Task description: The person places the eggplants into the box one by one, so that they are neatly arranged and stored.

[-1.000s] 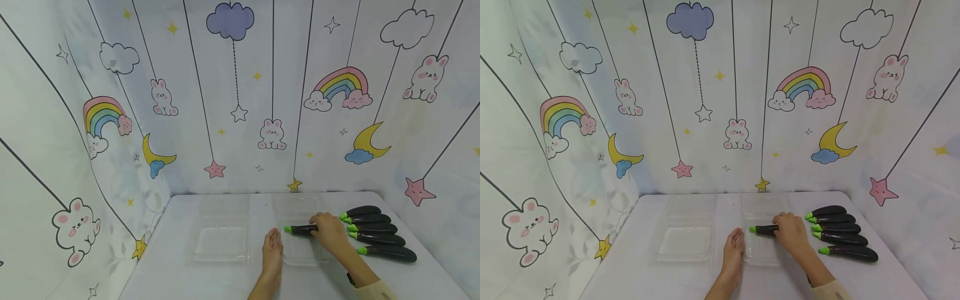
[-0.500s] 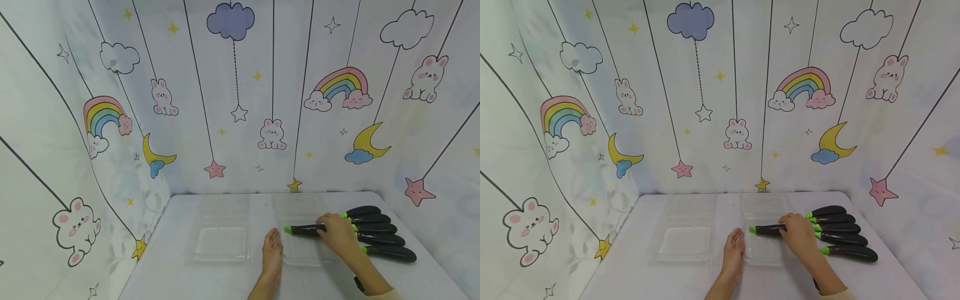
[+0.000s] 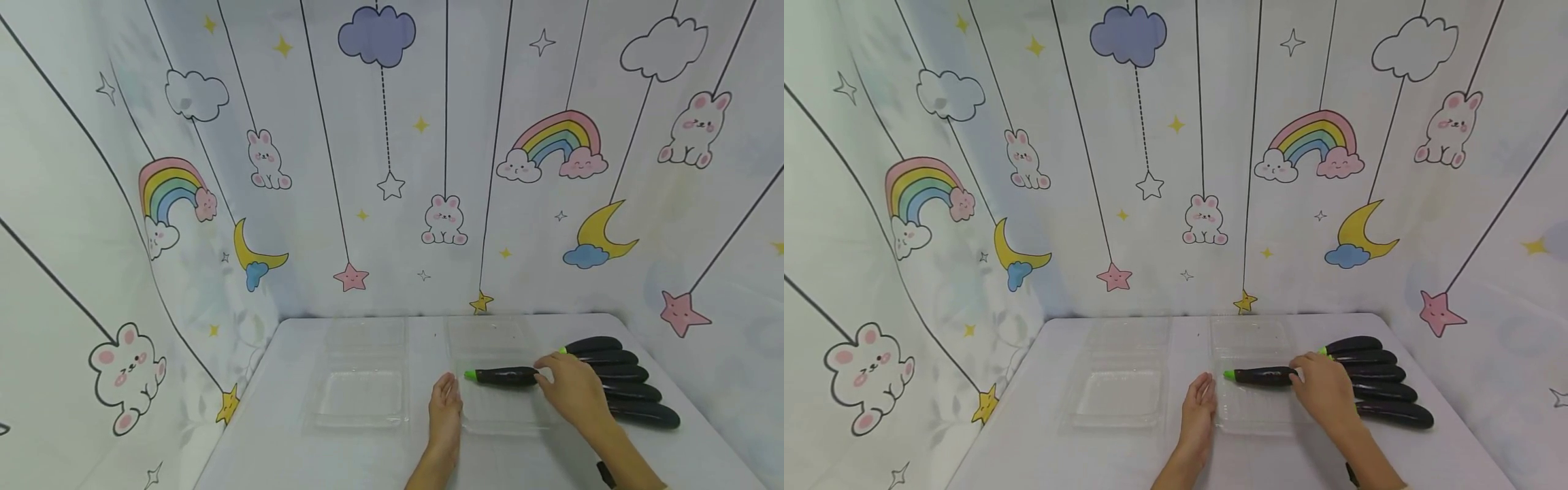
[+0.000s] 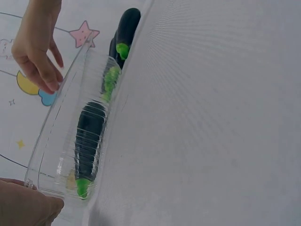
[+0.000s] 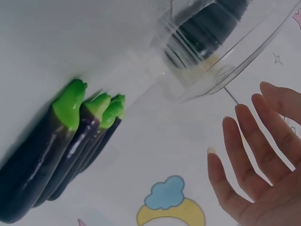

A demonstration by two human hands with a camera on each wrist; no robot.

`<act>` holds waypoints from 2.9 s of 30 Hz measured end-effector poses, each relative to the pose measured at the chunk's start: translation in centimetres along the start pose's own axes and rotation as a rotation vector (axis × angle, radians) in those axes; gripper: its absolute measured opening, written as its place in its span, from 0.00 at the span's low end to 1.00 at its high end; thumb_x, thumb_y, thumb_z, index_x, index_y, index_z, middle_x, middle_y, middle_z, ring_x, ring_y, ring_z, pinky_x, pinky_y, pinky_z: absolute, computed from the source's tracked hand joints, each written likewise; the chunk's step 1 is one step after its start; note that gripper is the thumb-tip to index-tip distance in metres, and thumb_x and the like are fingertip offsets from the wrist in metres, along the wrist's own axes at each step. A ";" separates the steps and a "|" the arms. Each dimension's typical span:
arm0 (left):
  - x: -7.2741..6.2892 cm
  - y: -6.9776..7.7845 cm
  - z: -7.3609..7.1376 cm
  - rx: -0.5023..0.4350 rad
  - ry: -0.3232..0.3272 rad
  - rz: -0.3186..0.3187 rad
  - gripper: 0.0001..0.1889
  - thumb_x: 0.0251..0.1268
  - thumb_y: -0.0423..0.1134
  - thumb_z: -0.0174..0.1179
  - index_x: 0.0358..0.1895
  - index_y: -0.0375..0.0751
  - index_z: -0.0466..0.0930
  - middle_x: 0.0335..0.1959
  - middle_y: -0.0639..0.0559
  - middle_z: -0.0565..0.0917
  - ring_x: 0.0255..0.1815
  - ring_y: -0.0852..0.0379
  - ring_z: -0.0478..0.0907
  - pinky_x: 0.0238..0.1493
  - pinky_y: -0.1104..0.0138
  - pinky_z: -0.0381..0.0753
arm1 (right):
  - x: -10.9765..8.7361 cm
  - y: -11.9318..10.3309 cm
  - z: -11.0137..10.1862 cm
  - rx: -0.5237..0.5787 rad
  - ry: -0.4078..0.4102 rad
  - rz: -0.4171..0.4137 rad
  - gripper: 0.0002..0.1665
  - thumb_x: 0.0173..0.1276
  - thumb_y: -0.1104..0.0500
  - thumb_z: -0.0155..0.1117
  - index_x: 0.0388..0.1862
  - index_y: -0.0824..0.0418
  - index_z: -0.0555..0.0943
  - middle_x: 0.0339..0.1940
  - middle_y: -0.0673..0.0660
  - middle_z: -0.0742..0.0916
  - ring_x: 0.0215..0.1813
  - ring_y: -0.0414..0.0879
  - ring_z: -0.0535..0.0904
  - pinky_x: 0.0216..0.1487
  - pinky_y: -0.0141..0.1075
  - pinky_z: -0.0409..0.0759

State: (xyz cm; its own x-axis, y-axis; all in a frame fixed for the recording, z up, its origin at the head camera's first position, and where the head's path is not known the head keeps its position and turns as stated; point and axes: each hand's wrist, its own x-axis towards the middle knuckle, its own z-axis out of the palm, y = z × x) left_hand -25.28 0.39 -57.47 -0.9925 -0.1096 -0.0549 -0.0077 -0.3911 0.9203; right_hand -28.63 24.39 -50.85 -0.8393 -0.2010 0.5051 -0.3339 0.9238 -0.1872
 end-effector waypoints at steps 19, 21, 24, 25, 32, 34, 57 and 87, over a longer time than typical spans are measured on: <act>0.0 0.2 0.0 0.021 0.007 -0.006 0.31 0.71 0.20 0.47 0.77 0.28 0.58 0.79 0.28 0.61 0.81 0.31 0.54 0.80 0.41 0.56 | -1.7 2.2 -1.2 -0.021 -0.096 0.145 0.09 0.58 0.62 0.79 0.38 0.62 0.90 0.48 0.70 0.89 0.53 0.73 0.83 0.48 0.67 0.81; 0.1 0.2 0.0 0.020 0.009 -0.005 0.31 0.71 0.20 0.47 0.78 0.27 0.58 0.79 0.28 0.61 0.81 0.31 0.55 0.80 0.41 0.56 | -1.9 2.5 -1.1 -0.019 -0.116 0.168 0.10 0.59 0.62 0.79 0.39 0.62 0.91 0.49 0.70 0.89 0.53 0.73 0.82 0.48 0.67 0.81; 0.2 0.0 -0.1 0.023 0.004 -0.001 0.32 0.70 0.20 0.46 0.78 0.27 0.57 0.79 0.27 0.61 0.81 0.31 0.55 0.80 0.41 0.56 | -2.2 3.2 -1.1 -0.018 -0.130 0.195 0.10 0.59 0.62 0.78 0.41 0.62 0.91 0.49 0.70 0.89 0.52 0.72 0.83 0.45 0.67 0.81; 0.2 0.0 -0.1 0.022 0.003 -0.001 0.32 0.70 0.20 0.46 0.78 0.27 0.57 0.79 0.28 0.61 0.81 0.31 0.55 0.80 0.41 0.56 | -2.3 3.4 -1.1 -0.017 -0.130 0.201 0.10 0.59 0.62 0.78 0.41 0.61 0.91 0.49 0.69 0.89 0.50 0.72 0.83 0.43 0.65 0.82; 0.1 -0.2 -0.2 0.011 -0.003 -0.010 0.32 0.69 0.20 0.46 0.78 0.28 0.58 0.79 0.29 0.61 0.82 0.33 0.54 0.81 0.43 0.55 | -2.9 4.9 -1.4 -0.021 -0.131 0.205 0.13 0.57 0.62 0.79 0.42 0.62 0.90 0.47 0.69 0.89 0.43 0.67 0.84 0.35 0.60 0.82; 0.1 -0.2 -0.1 0.018 -0.005 -0.007 0.32 0.69 0.20 0.46 0.78 0.28 0.58 0.79 0.29 0.61 0.82 0.33 0.54 0.81 0.42 0.55 | -3.1 5.2 -1.4 -0.027 -0.146 0.220 0.14 0.57 0.62 0.79 0.42 0.63 0.90 0.48 0.70 0.88 0.45 0.69 0.84 0.36 0.61 0.82; 0.2 -0.2 -0.3 0.013 -0.012 -0.002 0.31 0.71 0.20 0.46 0.77 0.29 0.59 0.79 0.28 0.61 0.81 0.33 0.56 0.80 0.43 0.55 | -4.6 10.1 -2.3 -0.023 -0.232 0.297 0.25 0.48 0.58 0.83 0.45 0.68 0.88 0.49 0.80 0.84 0.48 0.80 0.80 0.36 0.69 0.79; 0.0 -0.1 -0.3 -0.005 -0.036 -0.017 0.31 0.74 0.23 0.45 0.79 0.29 0.55 0.81 0.29 0.56 0.83 0.33 0.51 0.81 0.43 0.54 | -6.2 13.5 -1.4 -0.078 -0.251 0.306 0.17 0.46 0.69 0.73 0.38 0.70 0.86 0.41 0.79 0.81 0.41 0.76 0.77 0.33 0.66 0.78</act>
State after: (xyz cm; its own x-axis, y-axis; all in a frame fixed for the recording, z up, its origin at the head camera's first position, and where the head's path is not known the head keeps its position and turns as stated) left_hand -25.23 0.16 -57.71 -0.9959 -0.0706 -0.0562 -0.0236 -0.3969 0.9175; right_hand -27.39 38.60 -55.33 -0.9769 0.0227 0.2124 -0.0269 0.9734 -0.2277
